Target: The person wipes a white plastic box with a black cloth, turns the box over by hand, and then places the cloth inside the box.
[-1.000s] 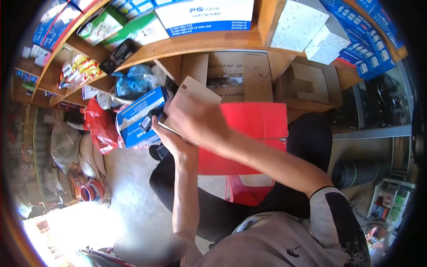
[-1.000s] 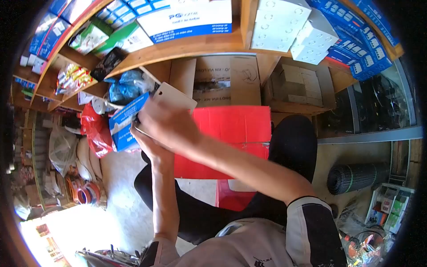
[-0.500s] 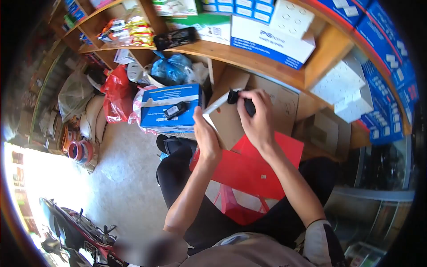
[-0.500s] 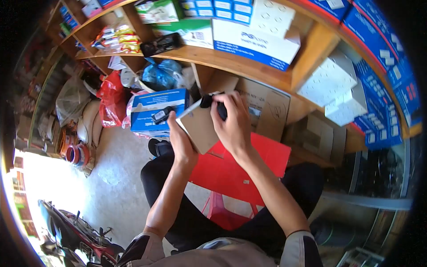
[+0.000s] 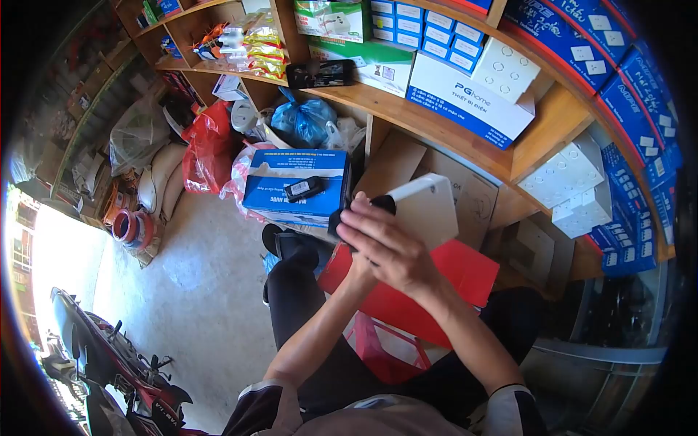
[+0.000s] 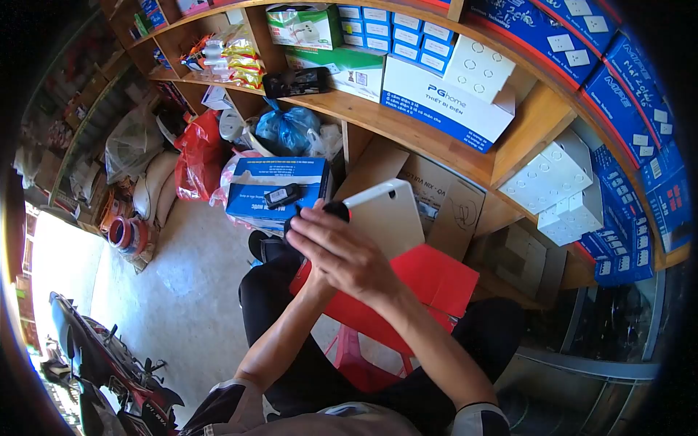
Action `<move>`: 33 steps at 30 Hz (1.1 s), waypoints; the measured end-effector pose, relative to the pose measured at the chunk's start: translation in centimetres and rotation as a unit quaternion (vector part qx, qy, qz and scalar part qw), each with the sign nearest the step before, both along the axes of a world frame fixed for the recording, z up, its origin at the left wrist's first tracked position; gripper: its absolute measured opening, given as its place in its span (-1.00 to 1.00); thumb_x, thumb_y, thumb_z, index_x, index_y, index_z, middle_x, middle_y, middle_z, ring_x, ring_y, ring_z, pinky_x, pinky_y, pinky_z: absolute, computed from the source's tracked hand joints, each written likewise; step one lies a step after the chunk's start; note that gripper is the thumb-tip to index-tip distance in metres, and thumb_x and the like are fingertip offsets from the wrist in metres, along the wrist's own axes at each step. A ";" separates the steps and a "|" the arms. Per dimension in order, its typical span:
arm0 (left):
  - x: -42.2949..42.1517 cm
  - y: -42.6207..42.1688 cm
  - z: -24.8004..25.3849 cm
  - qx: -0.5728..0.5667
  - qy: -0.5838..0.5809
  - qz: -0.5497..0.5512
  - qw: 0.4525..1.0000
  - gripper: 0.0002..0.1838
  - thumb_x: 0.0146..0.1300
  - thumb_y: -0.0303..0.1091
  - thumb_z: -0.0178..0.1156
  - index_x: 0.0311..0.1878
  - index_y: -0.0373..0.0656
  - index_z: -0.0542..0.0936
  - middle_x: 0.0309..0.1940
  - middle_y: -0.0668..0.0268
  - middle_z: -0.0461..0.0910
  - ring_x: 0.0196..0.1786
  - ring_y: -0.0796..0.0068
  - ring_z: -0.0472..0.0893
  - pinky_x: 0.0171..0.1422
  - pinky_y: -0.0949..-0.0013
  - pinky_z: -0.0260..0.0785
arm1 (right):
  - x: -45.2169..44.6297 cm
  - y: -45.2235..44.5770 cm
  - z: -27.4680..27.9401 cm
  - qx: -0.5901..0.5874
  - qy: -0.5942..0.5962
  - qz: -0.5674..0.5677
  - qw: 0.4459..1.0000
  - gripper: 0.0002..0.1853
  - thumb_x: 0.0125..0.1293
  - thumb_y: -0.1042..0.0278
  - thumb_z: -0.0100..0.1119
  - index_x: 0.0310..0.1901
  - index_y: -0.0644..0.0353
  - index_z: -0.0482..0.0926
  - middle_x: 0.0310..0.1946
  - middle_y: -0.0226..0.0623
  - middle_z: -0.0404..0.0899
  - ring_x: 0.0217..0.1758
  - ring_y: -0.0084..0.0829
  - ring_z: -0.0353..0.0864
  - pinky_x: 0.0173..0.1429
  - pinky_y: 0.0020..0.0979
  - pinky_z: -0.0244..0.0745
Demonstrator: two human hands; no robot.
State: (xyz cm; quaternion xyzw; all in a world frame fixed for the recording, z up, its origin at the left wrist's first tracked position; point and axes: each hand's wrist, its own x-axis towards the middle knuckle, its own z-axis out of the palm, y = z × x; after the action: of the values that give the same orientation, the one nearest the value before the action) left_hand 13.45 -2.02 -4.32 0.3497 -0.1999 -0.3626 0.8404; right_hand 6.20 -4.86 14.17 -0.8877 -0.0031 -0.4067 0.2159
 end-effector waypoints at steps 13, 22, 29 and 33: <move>3.1 1.5 14.8 0.121 0.206 0.048 0.970 -0.55 0.48 0.11 -0.14 -0.04 -0.10 0.50 -0.20 0.25 0.59 -0.16 0.36 0.63 0.00 0.24 0.53 | -2.1 -5.2 -0.5 0.039 0.061 -0.125 0.990 -0.56 0.17 0.64 0.23 0.14 0.22 0.62 0.25 -0.14 0.52 0.41 -0.09 0.44 0.41 -0.18 0.47; 1.0 2.1 14.3 0.178 0.182 0.020 0.967 -0.47 0.47 0.15 -0.16 0.01 -0.15 0.53 -0.18 0.27 0.60 -0.13 0.36 0.66 0.00 0.26 0.55 | -2.7 -4.6 0.2 -0.040 0.036 -0.127 0.990 -0.59 0.15 0.57 0.27 0.08 0.12 0.63 0.16 -0.27 0.54 0.32 -0.18 0.50 0.38 -0.16 0.51; 3.6 2.7 11.6 -0.091 0.351 -0.329 0.872 -0.40 0.47 0.16 -0.14 0.18 -0.17 0.51 0.04 0.25 0.57 0.16 0.31 0.56 0.30 0.24 0.41 | -1.2 2.4 -0.8 -0.132 -0.008 0.002 0.991 -0.66 0.14 0.47 0.33 0.00 0.10 0.65 0.15 -0.30 0.57 0.29 -0.20 0.52 0.37 -0.15 0.50; 1.4 3.0 14.5 0.116 0.173 -0.011 0.978 -0.50 0.47 0.13 -0.15 0.05 -0.10 0.52 -0.09 0.31 0.57 0.02 0.36 0.60 0.12 0.20 0.50 | -2.6 -5.2 -0.4 0.098 0.011 -0.212 0.972 -0.56 0.09 0.65 0.23 0.06 0.16 0.64 0.15 -0.20 0.55 0.23 -0.14 0.55 0.24 -0.19 0.57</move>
State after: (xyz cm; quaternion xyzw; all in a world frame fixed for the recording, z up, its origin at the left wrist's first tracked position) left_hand 14.86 1.02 10.14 0.3743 -0.0118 -0.4479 0.8119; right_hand 3.60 -10.06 13.80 -0.8471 0.2269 -0.4318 0.2110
